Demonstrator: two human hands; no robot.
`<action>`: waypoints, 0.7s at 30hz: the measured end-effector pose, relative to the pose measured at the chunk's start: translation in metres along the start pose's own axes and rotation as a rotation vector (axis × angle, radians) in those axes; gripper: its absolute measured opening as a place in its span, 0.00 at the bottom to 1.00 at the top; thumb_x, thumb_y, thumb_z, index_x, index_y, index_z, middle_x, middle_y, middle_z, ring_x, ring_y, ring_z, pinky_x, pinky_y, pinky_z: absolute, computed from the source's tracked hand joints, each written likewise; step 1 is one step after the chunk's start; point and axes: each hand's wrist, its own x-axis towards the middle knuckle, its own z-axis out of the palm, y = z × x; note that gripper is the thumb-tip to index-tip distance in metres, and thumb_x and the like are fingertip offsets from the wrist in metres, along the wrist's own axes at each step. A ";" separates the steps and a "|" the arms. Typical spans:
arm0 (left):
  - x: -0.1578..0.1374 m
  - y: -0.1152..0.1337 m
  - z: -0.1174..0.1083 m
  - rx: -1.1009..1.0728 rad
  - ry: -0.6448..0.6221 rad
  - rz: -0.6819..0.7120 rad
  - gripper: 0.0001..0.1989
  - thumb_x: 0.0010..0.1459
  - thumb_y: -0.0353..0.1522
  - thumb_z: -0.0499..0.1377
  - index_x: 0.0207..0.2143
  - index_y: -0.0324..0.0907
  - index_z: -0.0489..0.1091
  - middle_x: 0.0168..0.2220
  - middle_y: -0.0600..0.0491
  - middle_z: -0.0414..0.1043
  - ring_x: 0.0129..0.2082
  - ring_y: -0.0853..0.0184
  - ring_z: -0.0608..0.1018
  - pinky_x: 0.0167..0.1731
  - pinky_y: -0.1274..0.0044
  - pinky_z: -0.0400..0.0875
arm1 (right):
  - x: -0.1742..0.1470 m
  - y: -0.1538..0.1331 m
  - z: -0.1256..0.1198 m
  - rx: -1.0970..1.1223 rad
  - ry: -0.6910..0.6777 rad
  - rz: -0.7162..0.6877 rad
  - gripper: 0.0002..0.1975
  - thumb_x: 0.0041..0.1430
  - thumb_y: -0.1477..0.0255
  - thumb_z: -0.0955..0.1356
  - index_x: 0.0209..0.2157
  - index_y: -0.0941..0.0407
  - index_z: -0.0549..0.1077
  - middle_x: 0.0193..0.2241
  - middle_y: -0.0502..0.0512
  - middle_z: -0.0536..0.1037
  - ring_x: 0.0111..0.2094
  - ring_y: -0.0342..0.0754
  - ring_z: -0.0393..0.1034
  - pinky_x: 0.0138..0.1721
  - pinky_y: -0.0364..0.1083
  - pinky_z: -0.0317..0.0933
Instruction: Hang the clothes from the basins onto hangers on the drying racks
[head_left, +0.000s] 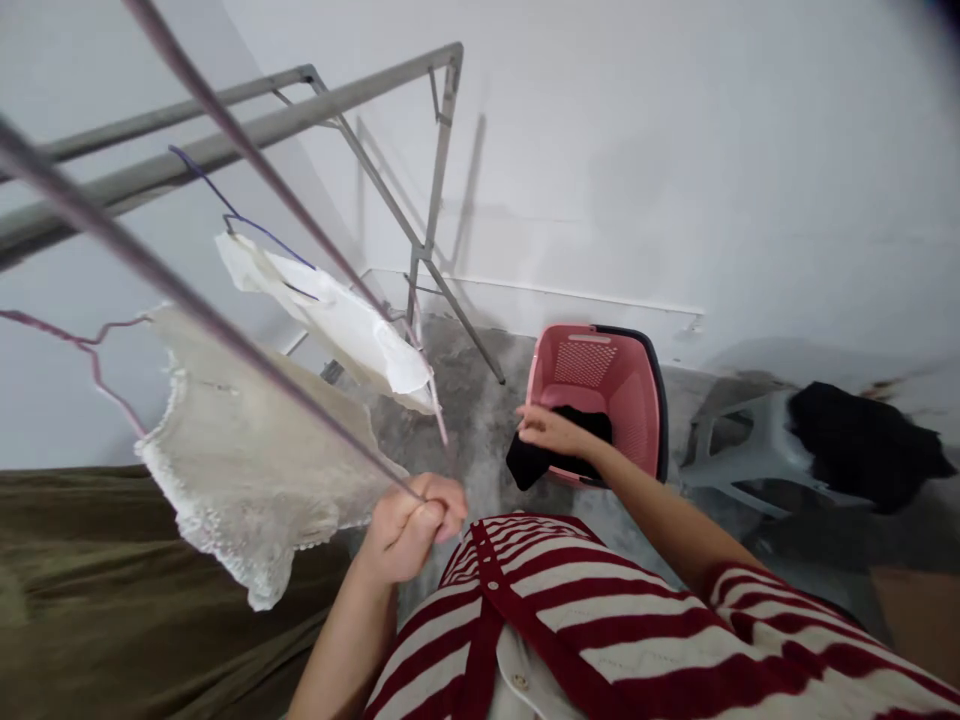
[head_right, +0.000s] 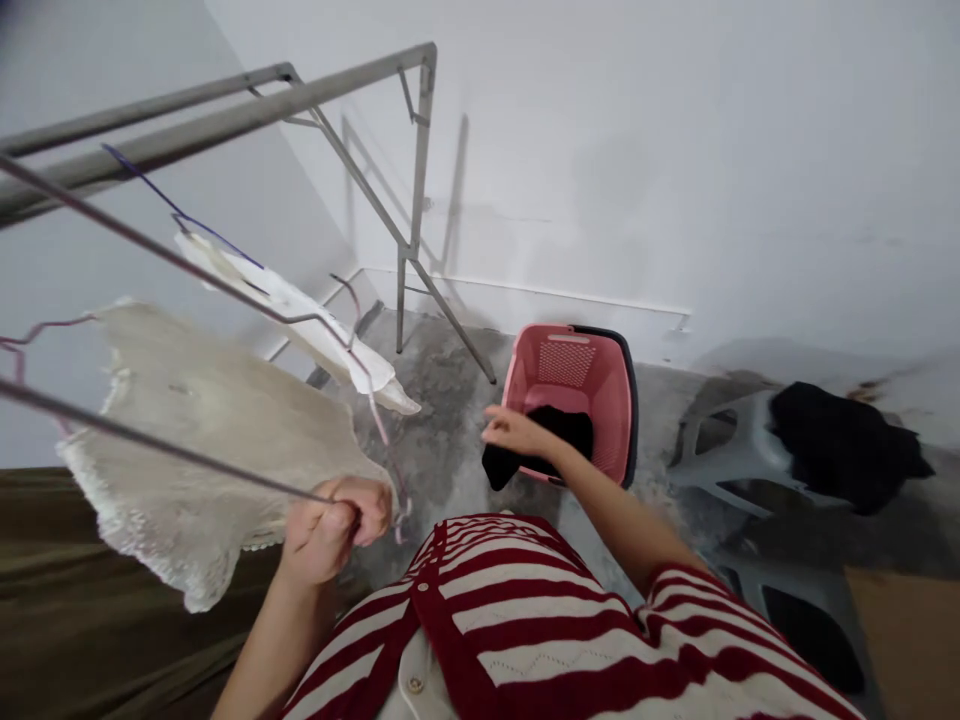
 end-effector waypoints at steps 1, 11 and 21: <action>0.008 -0.001 0.003 -0.022 -0.046 -0.004 0.24 0.58 0.51 0.47 0.24 0.42 0.67 0.14 0.56 0.59 0.15 0.71 0.64 0.19 0.76 0.62 | -0.006 -0.009 0.013 0.101 -0.055 -0.044 0.19 0.51 0.63 0.69 0.44 0.55 0.69 0.35 0.55 0.74 0.38 0.48 0.68 0.38 0.46 0.63; 0.072 -0.009 0.029 -0.172 -0.064 0.043 0.23 0.61 0.48 0.47 0.38 0.39 0.70 0.37 0.44 0.75 0.40 0.62 0.77 0.41 0.70 0.70 | -0.041 -0.056 0.021 0.782 0.020 -0.121 0.20 0.55 0.51 0.64 0.28 0.55 0.64 0.20 0.48 0.70 0.12 0.35 0.50 0.12 0.38 0.45; 0.020 -0.070 0.027 -0.128 0.024 -0.454 0.25 0.56 0.51 0.53 0.40 0.39 0.69 0.37 0.47 0.76 0.33 0.66 0.77 0.33 0.75 0.67 | -0.010 -0.115 -0.128 0.397 1.040 -0.415 0.10 0.53 0.62 0.67 0.31 0.55 0.70 0.19 0.50 0.71 0.13 0.39 0.52 0.17 0.43 0.46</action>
